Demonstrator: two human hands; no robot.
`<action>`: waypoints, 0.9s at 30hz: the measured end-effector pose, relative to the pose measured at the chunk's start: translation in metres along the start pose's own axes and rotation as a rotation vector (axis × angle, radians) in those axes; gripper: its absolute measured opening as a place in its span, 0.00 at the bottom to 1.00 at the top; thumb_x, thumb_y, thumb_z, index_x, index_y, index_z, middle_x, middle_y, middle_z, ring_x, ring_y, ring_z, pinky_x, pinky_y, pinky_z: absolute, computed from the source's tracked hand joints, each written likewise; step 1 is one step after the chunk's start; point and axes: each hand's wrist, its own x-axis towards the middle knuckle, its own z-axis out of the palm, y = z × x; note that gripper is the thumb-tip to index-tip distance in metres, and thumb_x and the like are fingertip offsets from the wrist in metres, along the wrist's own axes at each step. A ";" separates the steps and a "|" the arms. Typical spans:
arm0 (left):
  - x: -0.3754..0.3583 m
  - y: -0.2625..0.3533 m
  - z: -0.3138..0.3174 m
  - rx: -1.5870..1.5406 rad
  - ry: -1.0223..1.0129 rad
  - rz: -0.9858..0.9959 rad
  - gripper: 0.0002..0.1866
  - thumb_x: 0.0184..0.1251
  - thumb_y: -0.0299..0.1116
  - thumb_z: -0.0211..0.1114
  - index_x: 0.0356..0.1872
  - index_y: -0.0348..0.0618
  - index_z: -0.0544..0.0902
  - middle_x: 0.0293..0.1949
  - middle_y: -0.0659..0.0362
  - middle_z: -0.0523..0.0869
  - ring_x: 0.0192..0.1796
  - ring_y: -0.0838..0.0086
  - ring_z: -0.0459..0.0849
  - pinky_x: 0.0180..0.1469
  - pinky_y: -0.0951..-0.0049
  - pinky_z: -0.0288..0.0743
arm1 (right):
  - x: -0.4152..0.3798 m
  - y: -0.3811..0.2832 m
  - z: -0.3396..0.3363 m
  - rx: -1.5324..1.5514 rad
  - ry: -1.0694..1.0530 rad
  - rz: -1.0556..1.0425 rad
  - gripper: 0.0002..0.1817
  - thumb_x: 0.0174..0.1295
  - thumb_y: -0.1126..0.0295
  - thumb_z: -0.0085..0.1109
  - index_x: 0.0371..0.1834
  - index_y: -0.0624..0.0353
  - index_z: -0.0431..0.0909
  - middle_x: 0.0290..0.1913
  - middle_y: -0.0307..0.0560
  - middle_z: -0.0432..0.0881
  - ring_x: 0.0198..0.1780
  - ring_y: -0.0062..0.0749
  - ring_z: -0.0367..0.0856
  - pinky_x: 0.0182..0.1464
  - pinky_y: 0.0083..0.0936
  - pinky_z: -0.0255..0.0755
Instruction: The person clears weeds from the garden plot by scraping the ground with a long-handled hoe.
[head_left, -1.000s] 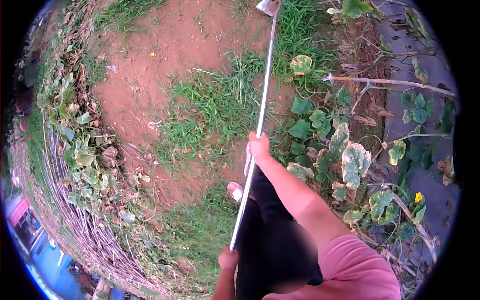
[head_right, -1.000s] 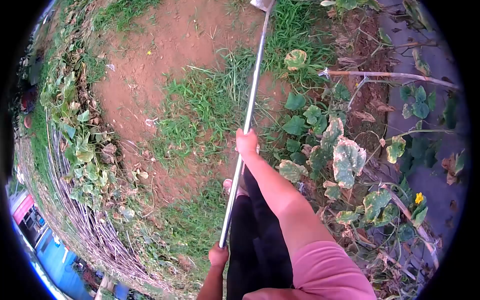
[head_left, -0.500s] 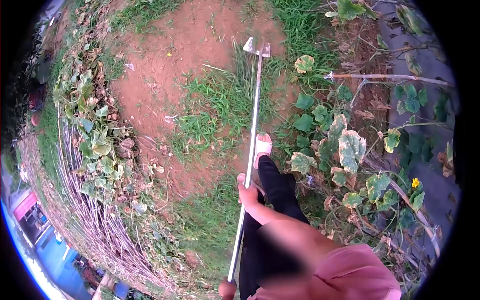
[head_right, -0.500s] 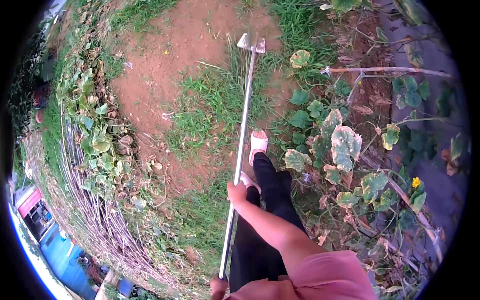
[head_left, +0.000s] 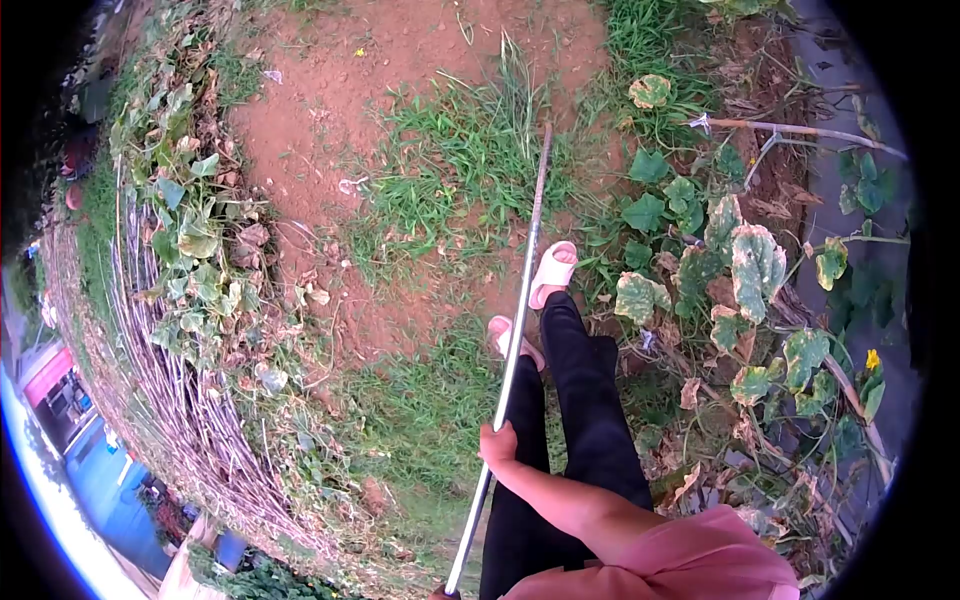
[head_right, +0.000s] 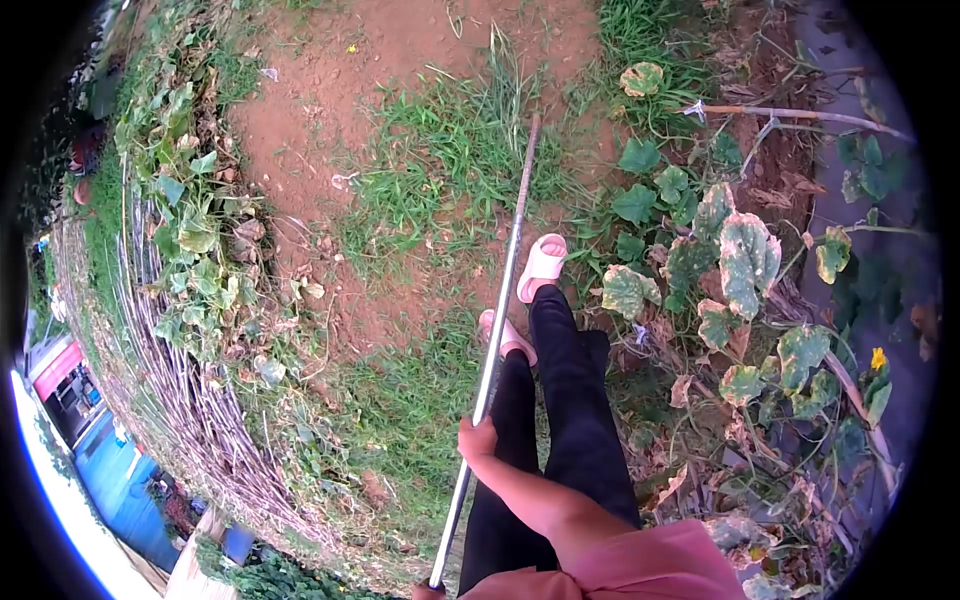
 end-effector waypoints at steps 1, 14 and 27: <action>-0.011 -0.001 -0.004 -0.002 0.036 0.008 0.16 0.56 0.40 0.57 0.42 0.42 0.78 0.34 0.48 0.83 0.35 0.57 0.81 0.36 0.59 0.75 | -0.023 -0.030 -0.016 0.026 -0.102 0.137 0.17 0.50 0.66 0.52 0.37 0.69 0.68 0.24 0.54 0.77 0.14 0.39 0.76 0.16 0.32 0.73; 0.073 0.357 -0.110 -0.236 0.028 0.502 0.18 0.52 0.44 0.62 0.28 0.35 0.78 0.23 0.46 0.81 0.29 0.55 0.81 0.33 0.62 0.73 | 0.172 -0.308 -0.054 -0.105 0.285 -0.637 0.14 0.53 0.65 0.56 0.32 0.65 0.66 0.21 0.53 0.76 0.22 0.42 0.78 0.27 0.33 0.72; -0.009 -0.022 -0.001 -0.109 0.076 0.171 0.17 0.52 0.39 0.61 0.38 0.35 0.77 0.28 0.46 0.82 0.31 0.56 0.82 0.33 0.58 0.75 | -0.006 -0.009 -0.021 0.091 -0.202 0.111 0.16 0.53 0.70 0.54 0.38 0.67 0.59 0.19 0.46 0.69 0.10 0.29 0.68 0.12 0.27 0.67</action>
